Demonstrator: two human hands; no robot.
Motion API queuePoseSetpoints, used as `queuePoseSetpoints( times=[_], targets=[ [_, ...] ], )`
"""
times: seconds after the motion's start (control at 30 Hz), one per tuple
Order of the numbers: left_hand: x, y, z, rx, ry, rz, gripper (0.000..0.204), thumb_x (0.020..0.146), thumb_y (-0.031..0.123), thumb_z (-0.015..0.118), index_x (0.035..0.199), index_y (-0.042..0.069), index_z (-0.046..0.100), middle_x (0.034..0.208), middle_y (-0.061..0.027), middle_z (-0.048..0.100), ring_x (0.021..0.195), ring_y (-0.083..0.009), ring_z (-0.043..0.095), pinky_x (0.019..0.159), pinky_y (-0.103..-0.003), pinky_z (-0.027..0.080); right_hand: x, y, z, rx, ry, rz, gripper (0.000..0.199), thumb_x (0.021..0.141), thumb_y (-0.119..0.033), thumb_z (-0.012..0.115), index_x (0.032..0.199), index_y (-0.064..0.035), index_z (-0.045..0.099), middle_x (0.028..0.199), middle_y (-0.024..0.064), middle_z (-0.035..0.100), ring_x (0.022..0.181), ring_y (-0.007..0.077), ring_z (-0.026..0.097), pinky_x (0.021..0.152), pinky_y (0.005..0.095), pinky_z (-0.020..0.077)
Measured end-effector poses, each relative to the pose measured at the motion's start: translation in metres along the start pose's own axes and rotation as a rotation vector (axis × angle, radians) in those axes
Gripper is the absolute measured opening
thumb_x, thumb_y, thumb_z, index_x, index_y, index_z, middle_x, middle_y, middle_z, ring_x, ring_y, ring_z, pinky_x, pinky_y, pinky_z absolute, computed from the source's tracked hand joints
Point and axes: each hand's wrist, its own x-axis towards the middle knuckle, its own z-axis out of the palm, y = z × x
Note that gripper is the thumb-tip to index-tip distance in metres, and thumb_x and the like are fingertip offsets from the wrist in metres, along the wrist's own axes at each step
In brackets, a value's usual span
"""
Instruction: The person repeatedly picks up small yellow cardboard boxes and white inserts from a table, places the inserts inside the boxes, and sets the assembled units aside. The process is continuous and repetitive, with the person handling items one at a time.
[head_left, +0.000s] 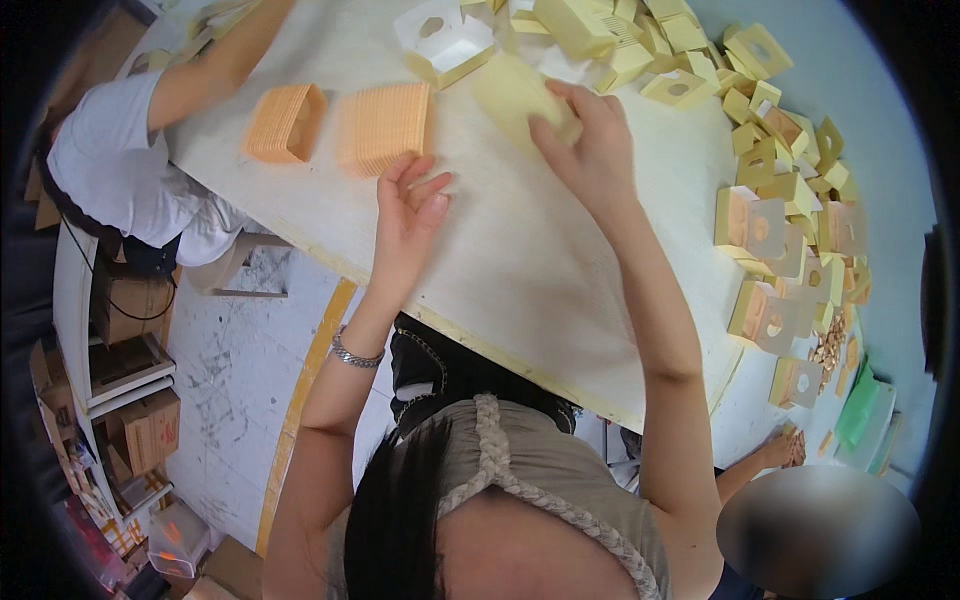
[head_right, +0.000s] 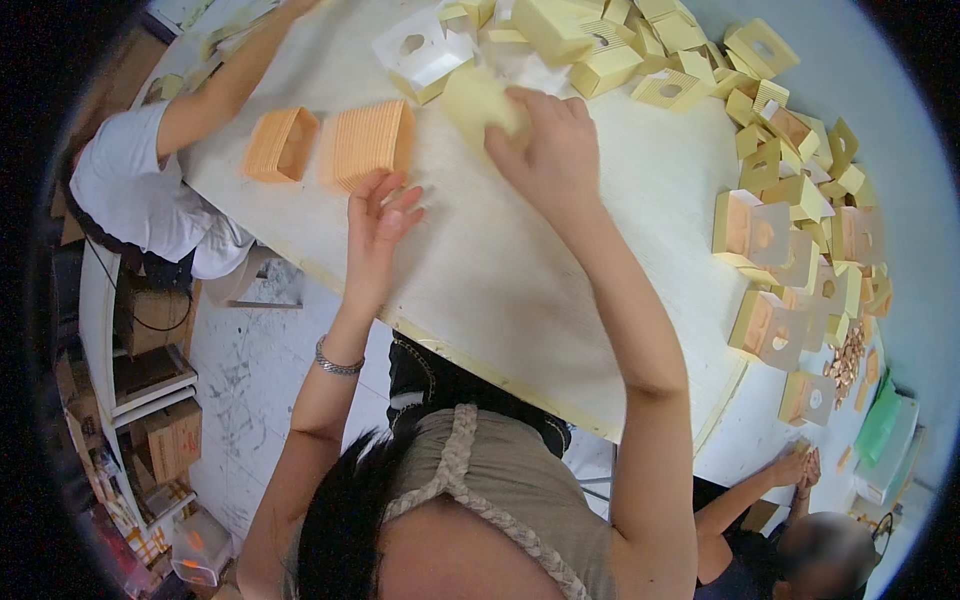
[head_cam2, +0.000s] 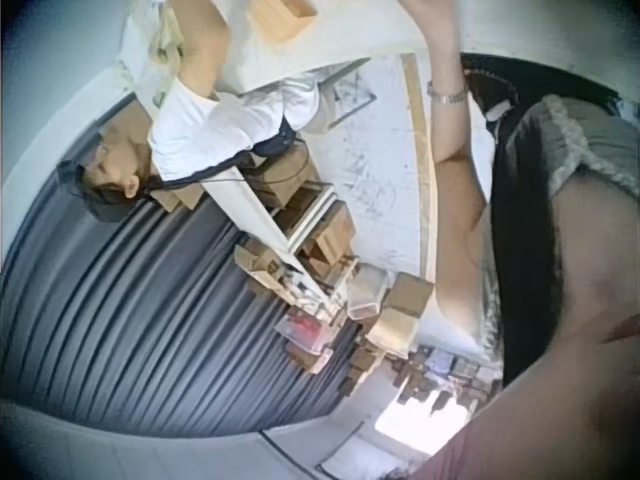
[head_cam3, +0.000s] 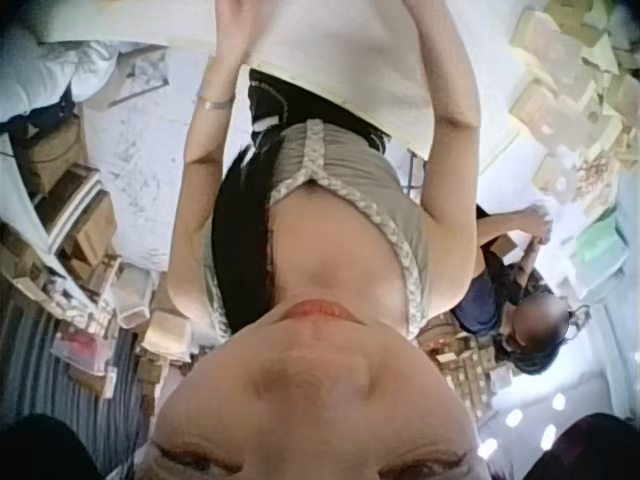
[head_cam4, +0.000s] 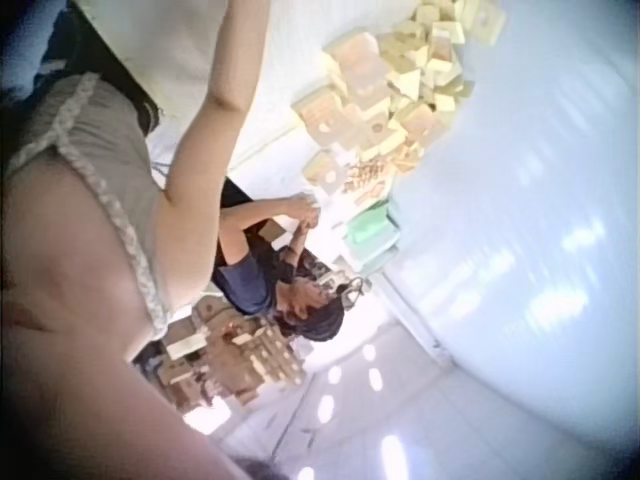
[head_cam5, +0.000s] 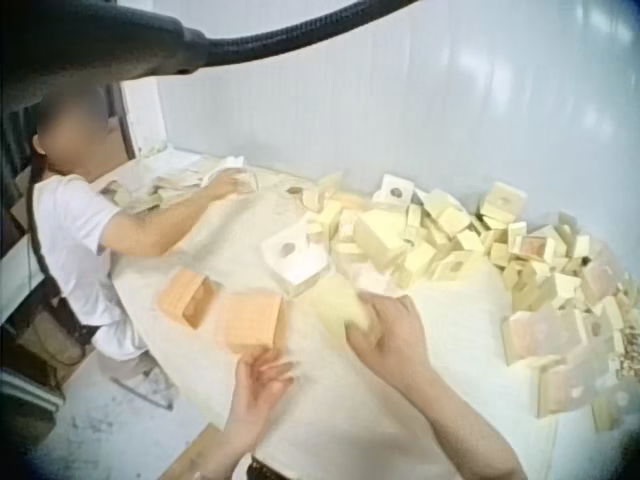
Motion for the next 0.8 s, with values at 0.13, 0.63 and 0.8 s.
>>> queuePoseSetpoints(
  times=[0.13, 0.63, 0.8],
  targets=[
    [0.002, 0.028, -0.015, 0.001, -0.250, -0.415, 0.074, 0.083, 0.003, 0.070, 0.145, 0.003, 0.029, 0.138, -0.0140, 0.044, 0.123, -0.0221, 0.052, 0.102, -0.038, 0.046, -0.042, -0.033, -0.022, 0.424, -0.540, -0.305, 0.027, 0.078, -0.017, 0.074, 0.102, -0.0058, 0.072, 0.101, 0.0101, 0.069, 0.097, 0.0264, 0.059, 0.088, 0.0390, 0.0472],
    [-0.028, 0.005, -0.039, 0.818, -0.342, -0.041, 0.072, 0.072, 0.007, 0.084, 0.127, 0.002, 0.039, 0.115, -0.0114, 0.057, 0.112, -0.0172, 0.057, 0.091, -0.031, 0.050, 0.053, -0.002, 0.107, 0.849, -0.852, 0.847, 0.044, 0.078, -0.028, 0.081, 0.108, 0.0011, 0.067, 0.079, 0.0018, 0.059, 0.061, 0.0107, 0.045, 0.053, 0.0270, 0.0405],
    [-0.027, 0.003, -0.040, 0.542, -0.307, -0.159, 0.076, 0.074, 0.017, 0.084, 0.132, 0.001, 0.039, 0.130, -0.0172, 0.056, 0.121, -0.0281, 0.056, 0.102, -0.037, 0.044, 0.027, 0.041, 0.026, 1.287, -0.896, 0.854, 0.076, 0.082, -0.036, 0.077, 0.140, 0.0000, 0.044, 0.133, 0.0109, 0.059, 0.121, 0.0238, 0.059, 0.092, 0.0247, 0.0528]
  ],
)
